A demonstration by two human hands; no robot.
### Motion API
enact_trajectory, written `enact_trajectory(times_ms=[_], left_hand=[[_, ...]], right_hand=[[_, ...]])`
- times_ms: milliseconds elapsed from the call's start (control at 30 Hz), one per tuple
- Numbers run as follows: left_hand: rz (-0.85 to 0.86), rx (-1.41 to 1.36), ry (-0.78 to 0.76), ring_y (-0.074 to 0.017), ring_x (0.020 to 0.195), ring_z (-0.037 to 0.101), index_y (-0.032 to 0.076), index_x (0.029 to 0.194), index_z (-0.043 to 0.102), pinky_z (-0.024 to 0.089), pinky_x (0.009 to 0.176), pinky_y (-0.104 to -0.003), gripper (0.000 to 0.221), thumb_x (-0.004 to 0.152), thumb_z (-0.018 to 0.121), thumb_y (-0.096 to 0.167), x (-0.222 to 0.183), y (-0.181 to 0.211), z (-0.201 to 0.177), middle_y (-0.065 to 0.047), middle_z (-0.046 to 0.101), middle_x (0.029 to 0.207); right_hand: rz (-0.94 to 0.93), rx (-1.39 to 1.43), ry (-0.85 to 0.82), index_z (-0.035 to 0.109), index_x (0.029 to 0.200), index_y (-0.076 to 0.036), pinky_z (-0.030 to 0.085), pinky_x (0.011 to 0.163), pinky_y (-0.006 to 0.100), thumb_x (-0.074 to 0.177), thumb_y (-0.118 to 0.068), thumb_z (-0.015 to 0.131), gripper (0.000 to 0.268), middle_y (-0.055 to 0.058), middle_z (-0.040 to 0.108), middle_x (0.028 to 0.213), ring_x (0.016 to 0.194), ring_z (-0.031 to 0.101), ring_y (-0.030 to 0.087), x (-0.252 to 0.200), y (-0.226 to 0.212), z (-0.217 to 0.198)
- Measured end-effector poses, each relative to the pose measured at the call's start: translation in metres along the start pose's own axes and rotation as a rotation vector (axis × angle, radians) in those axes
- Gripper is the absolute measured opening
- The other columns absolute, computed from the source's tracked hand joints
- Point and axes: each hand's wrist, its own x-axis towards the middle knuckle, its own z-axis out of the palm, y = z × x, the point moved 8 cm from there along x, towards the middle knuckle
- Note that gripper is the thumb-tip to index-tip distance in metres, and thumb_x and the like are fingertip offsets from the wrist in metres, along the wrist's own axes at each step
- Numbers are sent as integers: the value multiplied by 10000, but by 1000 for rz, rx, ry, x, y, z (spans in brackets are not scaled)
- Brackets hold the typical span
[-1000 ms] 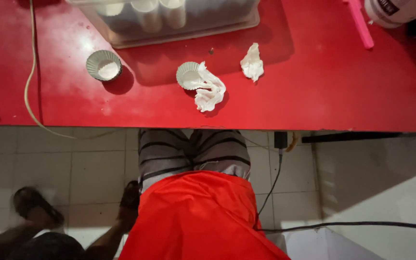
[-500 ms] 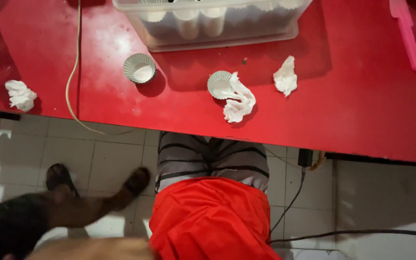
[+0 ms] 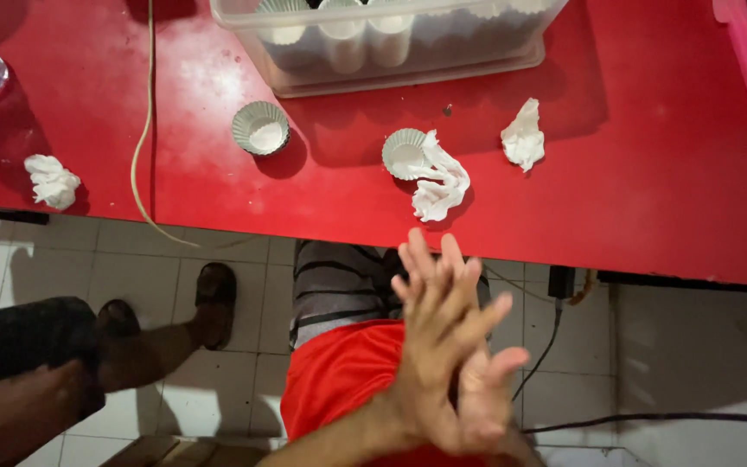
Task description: Cleaning small metal cupcake molds with a paper towel.
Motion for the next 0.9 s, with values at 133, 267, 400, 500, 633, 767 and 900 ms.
enact_trajectory(times_ms=[133, 267, 400, 500, 633, 767, 900], left_hand=[[-80, 75, 182, -405, 1570, 253, -21, 1313, 610, 32, 1324, -685, 569, 769, 491, 95, 52, -36, -47, -252, 325, 1614], [-166, -159, 180, -377, 1537, 363, -30, 1495, 337, 312, 1301, -481, 554, 993, 476, 158, 54, -41, -43, -238, 345, 1614], [-26, -201, 73, -473, 1660, -23, -34, 1610, -11, -38, 1398, -672, 746, 1173, 112, 559, 42, -4, 7, -287, -37, 1718], [-219, -333, 2, -414, 1621, -16, -11, 1587, -12, 54, 1342, -562, 852, 1065, 383, 535, 50, -41, 5, -256, -64, 1705], [-215, -529, 271, -311, 1619, 138, -16, 1590, 172, 94, 1356, -461, 669, 1098, 205, 436, 54, -60, -21, -193, 176, 1698], [-156, -346, 112, -424, 1648, -83, -20, 1600, 18, -48, 1368, -561, 847, 1078, 257, 604, 55, -4, -8, -246, -81, 1719], [-694, -871, 220, -20, 521, 295, 148, 1560, 405, 232, 436, -231, 569, 1049, 378, 398, 43, -107, 3, 89, 430, 700]], right_hand=[[10, 26, -17, -46, 1610, -2, 127, 1301, 515, 976, -832, 233, 1081, 148, -51, 1733, 1619, 11, 303, 97, -1, -44], [-147, -172, 274, 178, 1582, 52, 194, 893, 308, 1049, -384, 465, 746, 257, 262, 1672, 1125, 341, 135, 118, -18, -77], [-162, -346, 387, 143, 1608, 12, 173, 554, 150, 1056, -391, 353, 715, 261, 285, 1671, 791, 387, -7, 122, -26, -89], [-170, -423, 372, 162, 1609, -2, 160, 713, 215, 1069, -420, 279, 693, 236, 255, 1685, 959, 341, 57, 120, -22, -95], [-165, -505, 329, 181, 1610, -16, 146, 872, 281, 1082, -449, 204, 683, 211, 225, 1699, 1127, 293, 121, 114, -14, -102], [-173, -586, 272, 209, 1611, -37, 125, 1111, 379, 1102, -493, 93, 693, 173, 180, 1720, 1379, 222, 217, 113, 2, -99], [-171, -688, 205, 237, 1612, -58, 104, 1349, 476, 1121, -536, -18, 732, 136, 135, 1741, 1631, 150, 313, 108, 10, -94]])
